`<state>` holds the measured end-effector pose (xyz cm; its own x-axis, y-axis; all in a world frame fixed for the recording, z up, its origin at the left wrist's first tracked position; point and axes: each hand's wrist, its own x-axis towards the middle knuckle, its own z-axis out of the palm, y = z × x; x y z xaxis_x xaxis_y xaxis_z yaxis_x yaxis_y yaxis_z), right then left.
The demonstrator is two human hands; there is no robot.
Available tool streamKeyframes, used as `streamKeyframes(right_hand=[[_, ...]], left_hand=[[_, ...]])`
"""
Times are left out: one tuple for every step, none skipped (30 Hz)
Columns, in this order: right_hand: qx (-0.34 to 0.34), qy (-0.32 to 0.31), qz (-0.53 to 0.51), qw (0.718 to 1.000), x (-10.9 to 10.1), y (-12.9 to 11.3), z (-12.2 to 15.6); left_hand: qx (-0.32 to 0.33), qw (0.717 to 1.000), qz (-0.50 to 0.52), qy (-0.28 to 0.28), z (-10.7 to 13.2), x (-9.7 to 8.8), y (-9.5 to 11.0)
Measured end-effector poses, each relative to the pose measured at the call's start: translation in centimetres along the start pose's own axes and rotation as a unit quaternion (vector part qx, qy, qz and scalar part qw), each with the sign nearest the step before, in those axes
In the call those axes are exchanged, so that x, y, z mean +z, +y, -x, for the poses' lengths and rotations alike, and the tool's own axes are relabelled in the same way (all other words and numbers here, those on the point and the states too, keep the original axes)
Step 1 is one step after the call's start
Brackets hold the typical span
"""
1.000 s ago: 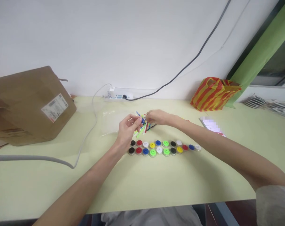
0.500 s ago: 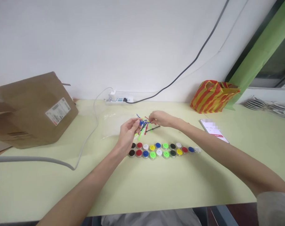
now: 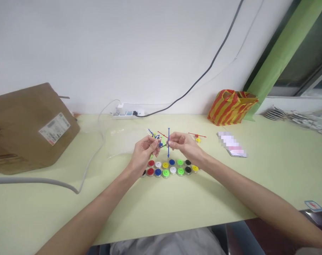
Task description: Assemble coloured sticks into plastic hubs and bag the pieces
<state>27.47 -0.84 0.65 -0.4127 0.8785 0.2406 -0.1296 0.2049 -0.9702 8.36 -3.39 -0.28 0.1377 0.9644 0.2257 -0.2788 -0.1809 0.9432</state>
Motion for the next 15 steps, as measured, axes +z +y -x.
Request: streamKeyframes(right_hand=[[0.007, -0.001, -0.012, 1.0, 0.3, 0.1, 0.5], [0.014, -0.003, -0.024, 1.0, 0.5, 0.2, 0.9], [0.02, -0.003, -0.034, 0.999, 0.6, 0.3, 1.1], [0.023, -0.001, -0.041, 0.999, 0.6, 0.4, 1.3], [0.025, 0.002, -0.045, 0.999, 0.6, 0.5, 1.4], [0.027, 0.008, -0.046, 0.999, 0.6, 0.5, 1.6], [0.027, 0.014, -0.046, 0.998, 0.5, 0.6, 1.7], [0.027, 0.018, -0.047, 0.998, 0.4, 0.6, 1.8], [0.026, 0.021, -0.049, 0.998, 0.4, 0.7, 2.0], [0.025, 0.021, -0.053, 0.998, 0.3, 0.8, 2.1], [0.024, 0.022, -0.056, 0.998, 0.2, 0.9, 2.2], [0.023, 0.022, -0.056, 0.998, 0.2, 1.0, 2.3], [0.022, 0.021, -0.055, 0.998, 0.1, 1.0, 2.4], [0.02, 0.019, -0.051, 0.998, 0.1, 1.0, 2.5], [0.018, 0.014, -0.048, 0.999, 0.0, 0.9, 2.5]], left_hand=[[-0.002, 1.0, -0.005, -0.011, 0.1, 0.2, 0.0], [-0.004, 1.0, -0.012, -0.021, 0.3, 0.4, 0.0], [-0.008, 0.999, -0.02, -0.03, 0.4, 0.6, 0.0], [-0.014, 0.999, -0.031, -0.036, 0.5, 0.8, 0.0], [-0.019, 0.998, -0.041, -0.041, 0.6, 0.9, 0.0], [-0.023, 0.998, -0.048, -0.043, 0.7, 1.1, 0.0], [-0.026, 0.997, -0.055, -0.045, 0.7, 1.2, 0.0], [-0.03, 0.997, -0.06, -0.049, 0.8, 1.3, 0.0], [-0.032, 0.996, -0.063, -0.053, 0.8, 1.4, 0.0], [-0.033, 0.996, -0.064, -0.056, 0.8, 1.4, -0.1], [-0.036, 0.995, -0.067, -0.06, 0.9, 1.5, -0.1], [-0.038, 0.995, -0.069, -0.063, 0.9, 1.5, -0.2], [-0.041, 0.994, -0.071, -0.066, 0.9, 1.5, -0.2], [-0.043, 0.994, -0.071, -0.07, 1.0, 1.5, -0.3], [-0.044, 0.994, -0.07, -0.074, 1.0, 1.4, -0.4]])
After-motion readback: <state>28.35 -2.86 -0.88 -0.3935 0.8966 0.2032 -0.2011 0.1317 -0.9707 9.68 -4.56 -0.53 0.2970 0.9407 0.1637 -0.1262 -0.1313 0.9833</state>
